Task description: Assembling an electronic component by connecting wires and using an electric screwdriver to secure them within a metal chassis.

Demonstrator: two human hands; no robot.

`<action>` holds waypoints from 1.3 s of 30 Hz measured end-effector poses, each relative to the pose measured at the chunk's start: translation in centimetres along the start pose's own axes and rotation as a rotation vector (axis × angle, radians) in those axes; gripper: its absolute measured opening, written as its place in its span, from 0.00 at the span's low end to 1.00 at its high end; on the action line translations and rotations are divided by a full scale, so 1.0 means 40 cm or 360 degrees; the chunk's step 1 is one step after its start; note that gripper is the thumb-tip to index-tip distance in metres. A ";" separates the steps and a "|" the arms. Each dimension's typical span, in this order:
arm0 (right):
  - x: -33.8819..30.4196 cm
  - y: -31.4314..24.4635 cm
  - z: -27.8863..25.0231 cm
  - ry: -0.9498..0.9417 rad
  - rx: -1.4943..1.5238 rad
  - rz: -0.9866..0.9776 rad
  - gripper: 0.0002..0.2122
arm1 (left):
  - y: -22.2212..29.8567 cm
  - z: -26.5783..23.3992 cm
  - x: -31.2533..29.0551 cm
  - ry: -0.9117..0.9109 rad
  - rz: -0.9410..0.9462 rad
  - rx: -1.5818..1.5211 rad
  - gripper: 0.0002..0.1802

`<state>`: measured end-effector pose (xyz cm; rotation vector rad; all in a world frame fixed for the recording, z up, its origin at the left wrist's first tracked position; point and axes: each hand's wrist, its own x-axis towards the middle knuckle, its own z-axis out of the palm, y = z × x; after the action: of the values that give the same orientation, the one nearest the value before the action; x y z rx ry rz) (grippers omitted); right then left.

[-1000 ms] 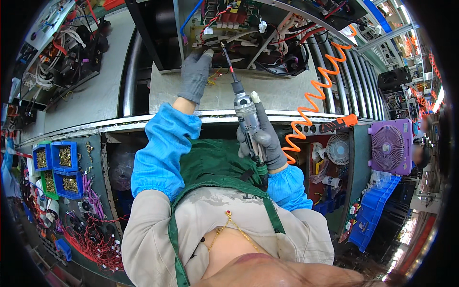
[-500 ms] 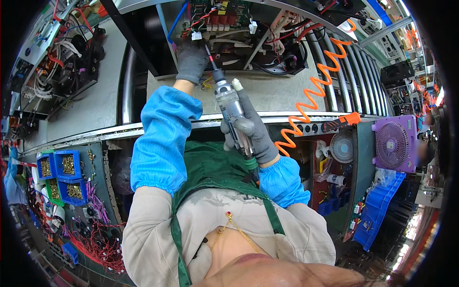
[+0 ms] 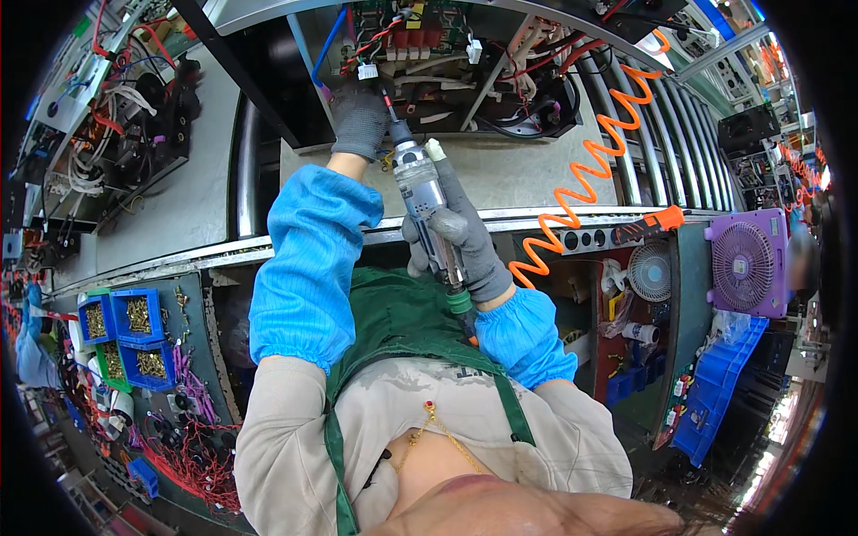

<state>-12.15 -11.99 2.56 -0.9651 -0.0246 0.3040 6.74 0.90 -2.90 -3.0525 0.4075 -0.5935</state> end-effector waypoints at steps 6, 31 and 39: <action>0.020 0.033 0.039 0.0066 0.0071 -0.0139 0.45 | -0.006 -0.008 0.000 0.0138 -0.0109 -0.0467 0.11; 0.069 0.121 0.039 -0.0442 0.1063 -0.0271 0.40 | -0.012 0.000 0.004 0.0098 -0.0107 -0.0723 0.20; 0.081 0.125 0.100 0.0029 0.0376 -0.0191 0.41 | -0.028 0.301 0.060 0.0854 -0.0070 -0.0795 0.29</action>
<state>-10.88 -5.24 0.41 -0.7286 -0.0290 0.1826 13.63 0.83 -13.13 -3.3124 0.5651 -1.5377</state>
